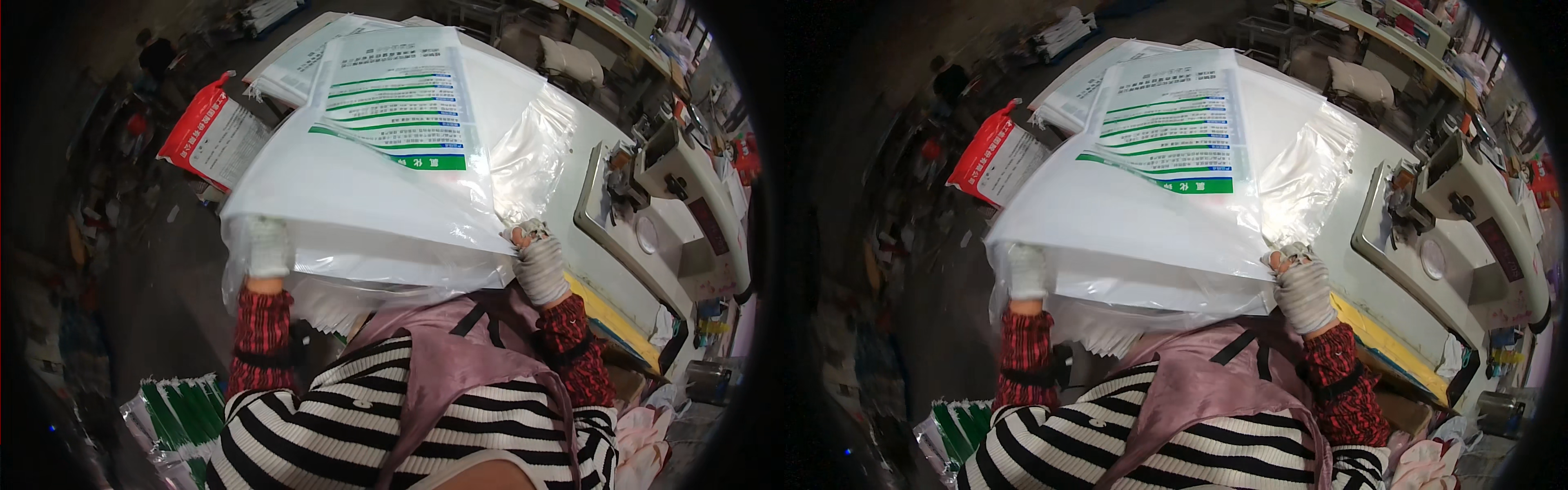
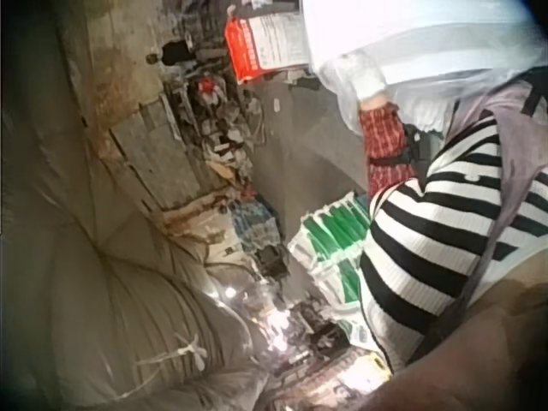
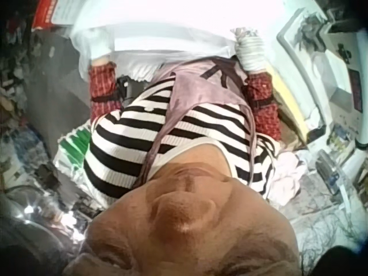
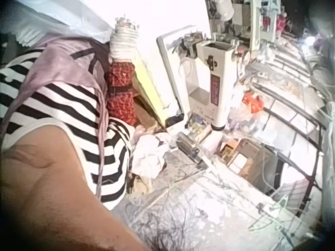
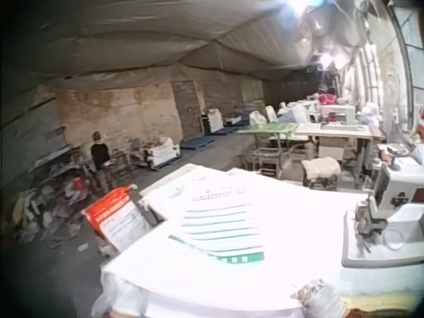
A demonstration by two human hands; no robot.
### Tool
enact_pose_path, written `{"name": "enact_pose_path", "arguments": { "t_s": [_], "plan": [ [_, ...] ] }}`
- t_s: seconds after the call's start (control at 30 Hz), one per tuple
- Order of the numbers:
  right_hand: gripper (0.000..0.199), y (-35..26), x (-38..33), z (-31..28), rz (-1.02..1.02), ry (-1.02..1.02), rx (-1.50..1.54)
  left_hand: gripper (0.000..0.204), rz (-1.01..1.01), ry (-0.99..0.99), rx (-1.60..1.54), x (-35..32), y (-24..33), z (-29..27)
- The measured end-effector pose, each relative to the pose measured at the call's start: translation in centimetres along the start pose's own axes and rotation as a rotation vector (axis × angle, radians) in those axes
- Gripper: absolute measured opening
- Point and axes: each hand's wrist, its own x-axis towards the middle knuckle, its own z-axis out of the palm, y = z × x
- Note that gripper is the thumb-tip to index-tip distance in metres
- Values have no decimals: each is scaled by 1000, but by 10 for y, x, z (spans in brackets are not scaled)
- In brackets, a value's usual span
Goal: Sealing the open edges of printed plastic bags using a heat sealer or industrial sewing machine.
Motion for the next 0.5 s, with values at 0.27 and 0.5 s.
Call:
{"name": "enact_pose_path", "arguments": {
  "t_s": [0.27,0.5],
  "plan": [
    [13,10,-19,-1,39,-82,-48,39,149,468,68,-5,-16,162],
    [7,14,-20,-15,30,-47,-12,24,155,381,829,-7,-20,163]
  ]
}}
